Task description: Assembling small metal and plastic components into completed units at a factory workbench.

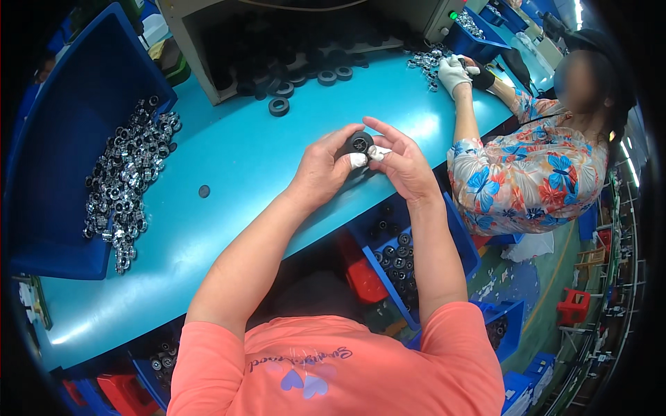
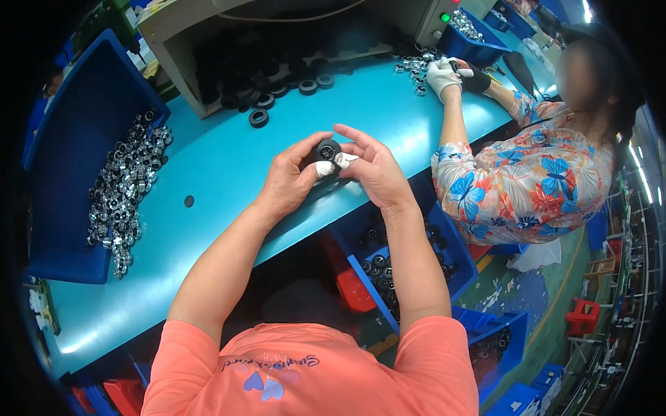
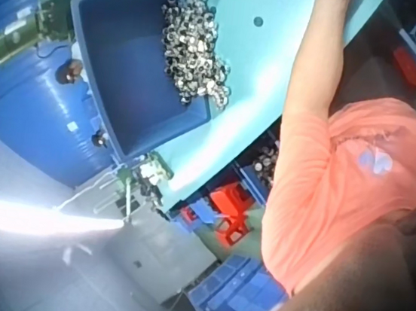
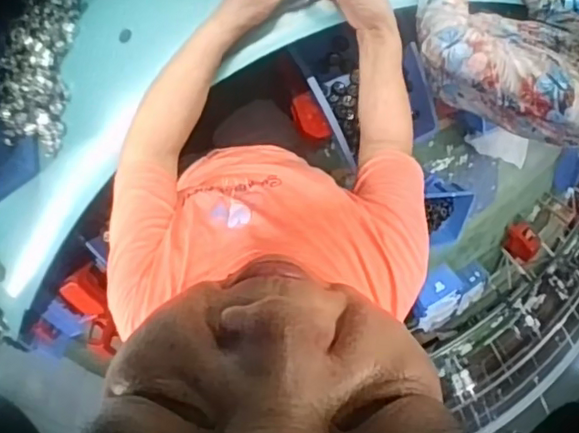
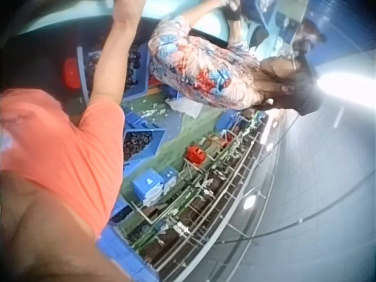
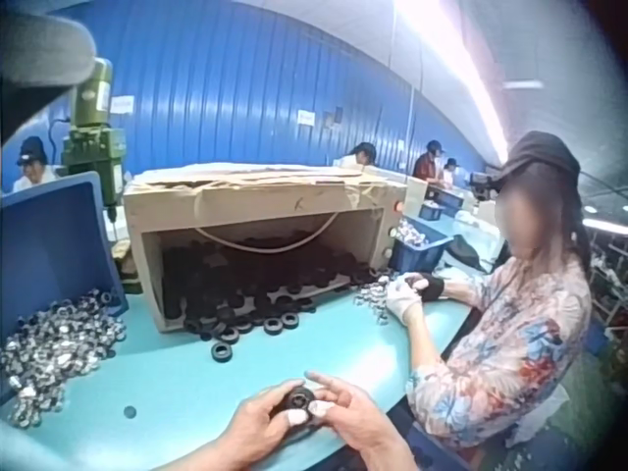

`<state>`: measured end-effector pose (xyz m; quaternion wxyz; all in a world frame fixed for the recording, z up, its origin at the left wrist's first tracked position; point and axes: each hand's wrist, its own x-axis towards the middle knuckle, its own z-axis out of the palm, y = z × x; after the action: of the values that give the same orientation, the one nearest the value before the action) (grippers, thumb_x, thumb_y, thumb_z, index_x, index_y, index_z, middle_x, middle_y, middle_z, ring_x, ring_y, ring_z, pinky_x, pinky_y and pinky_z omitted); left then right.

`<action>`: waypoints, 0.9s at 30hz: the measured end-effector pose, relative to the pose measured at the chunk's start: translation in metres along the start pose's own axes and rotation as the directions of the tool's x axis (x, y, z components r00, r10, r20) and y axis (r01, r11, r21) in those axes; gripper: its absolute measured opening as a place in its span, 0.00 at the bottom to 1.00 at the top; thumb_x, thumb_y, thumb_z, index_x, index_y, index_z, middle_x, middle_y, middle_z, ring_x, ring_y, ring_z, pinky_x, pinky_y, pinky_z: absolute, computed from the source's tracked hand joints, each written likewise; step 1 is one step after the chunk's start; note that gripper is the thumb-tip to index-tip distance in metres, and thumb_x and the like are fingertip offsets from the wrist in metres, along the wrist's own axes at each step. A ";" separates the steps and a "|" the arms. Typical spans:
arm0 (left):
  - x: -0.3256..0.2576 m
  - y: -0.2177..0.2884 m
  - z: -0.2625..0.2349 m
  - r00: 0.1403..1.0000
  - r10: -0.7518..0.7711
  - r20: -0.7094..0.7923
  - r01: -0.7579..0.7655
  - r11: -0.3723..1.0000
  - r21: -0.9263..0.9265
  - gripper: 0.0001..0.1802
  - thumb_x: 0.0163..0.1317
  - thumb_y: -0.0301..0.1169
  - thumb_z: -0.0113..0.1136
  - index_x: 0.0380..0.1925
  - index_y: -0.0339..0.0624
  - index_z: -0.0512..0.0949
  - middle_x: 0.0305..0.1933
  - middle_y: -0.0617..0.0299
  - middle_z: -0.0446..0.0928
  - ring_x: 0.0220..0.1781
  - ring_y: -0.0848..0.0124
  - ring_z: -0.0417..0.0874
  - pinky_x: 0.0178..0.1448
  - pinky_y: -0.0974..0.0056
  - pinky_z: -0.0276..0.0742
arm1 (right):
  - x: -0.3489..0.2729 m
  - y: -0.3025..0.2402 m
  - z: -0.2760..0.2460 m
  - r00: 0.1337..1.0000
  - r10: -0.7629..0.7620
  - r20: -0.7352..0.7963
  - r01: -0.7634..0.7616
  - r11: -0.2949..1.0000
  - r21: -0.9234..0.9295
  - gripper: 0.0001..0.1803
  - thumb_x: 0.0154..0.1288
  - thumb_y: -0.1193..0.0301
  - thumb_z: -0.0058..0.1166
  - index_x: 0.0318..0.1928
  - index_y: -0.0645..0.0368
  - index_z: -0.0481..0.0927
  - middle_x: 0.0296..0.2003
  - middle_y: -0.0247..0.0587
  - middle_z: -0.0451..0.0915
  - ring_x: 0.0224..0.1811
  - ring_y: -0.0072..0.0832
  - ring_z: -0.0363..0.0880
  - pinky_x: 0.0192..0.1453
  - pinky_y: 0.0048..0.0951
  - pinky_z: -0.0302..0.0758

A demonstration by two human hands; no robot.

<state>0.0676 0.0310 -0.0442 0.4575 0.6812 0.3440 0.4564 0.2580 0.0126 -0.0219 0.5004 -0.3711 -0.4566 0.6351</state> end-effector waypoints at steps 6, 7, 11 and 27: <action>0.000 0.000 -0.001 0.997 -0.074 0.023 0.076 0.990 -0.117 0.26 0.64 0.24 0.66 0.64 0.43 0.77 0.49 0.62 0.84 0.53 0.72 0.83 0.60 0.65 0.79 | 0.000 0.001 0.002 1.000 0.002 -0.029 -0.002 1.000 -0.004 0.35 0.65 0.78 0.59 0.72 0.67 0.67 0.46 0.36 0.83 0.41 0.18 0.81 0.40 0.18 0.76; 0.000 0.001 -0.002 0.996 -0.083 0.031 0.087 0.988 -0.128 0.26 0.64 0.24 0.66 0.64 0.43 0.76 0.49 0.62 0.84 0.53 0.73 0.83 0.60 0.65 0.78 | 0.000 0.001 0.002 0.999 0.004 -0.038 -0.004 1.000 -0.012 0.34 0.65 0.78 0.59 0.72 0.67 0.67 0.45 0.35 0.83 0.40 0.17 0.80 0.39 0.17 0.75; -0.001 0.002 -0.002 0.996 -0.083 0.043 0.088 0.986 -0.139 0.26 0.64 0.24 0.67 0.64 0.43 0.77 0.49 0.63 0.84 0.52 0.73 0.83 0.59 0.65 0.79 | 0.003 0.003 -0.006 0.999 0.051 0.004 -0.051 0.998 -0.023 0.32 0.65 0.79 0.57 0.70 0.67 0.70 0.44 0.37 0.83 0.36 0.16 0.78 0.35 0.15 0.73; 0.000 0.002 0.001 0.997 -0.057 0.059 0.064 0.989 -0.133 0.25 0.63 0.23 0.67 0.62 0.43 0.78 0.51 0.62 0.84 0.54 0.73 0.84 0.59 0.66 0.79 | 0.006 0.004 -0.011 0.998 0.065 0.000 -0.065 0.998 0.008 0.30 0.63 0.79 0.56 0.68 0.67 0.73 0.41 0.36 0.83 0.31 0.14 0.74 0.31 0.16 0.70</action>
<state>0.0686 0.0298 -0.0429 0.5254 0.6502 0.3201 0.4457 0.2658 0.0206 -0.0297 0.4808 -0.3838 -0.4416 0.6531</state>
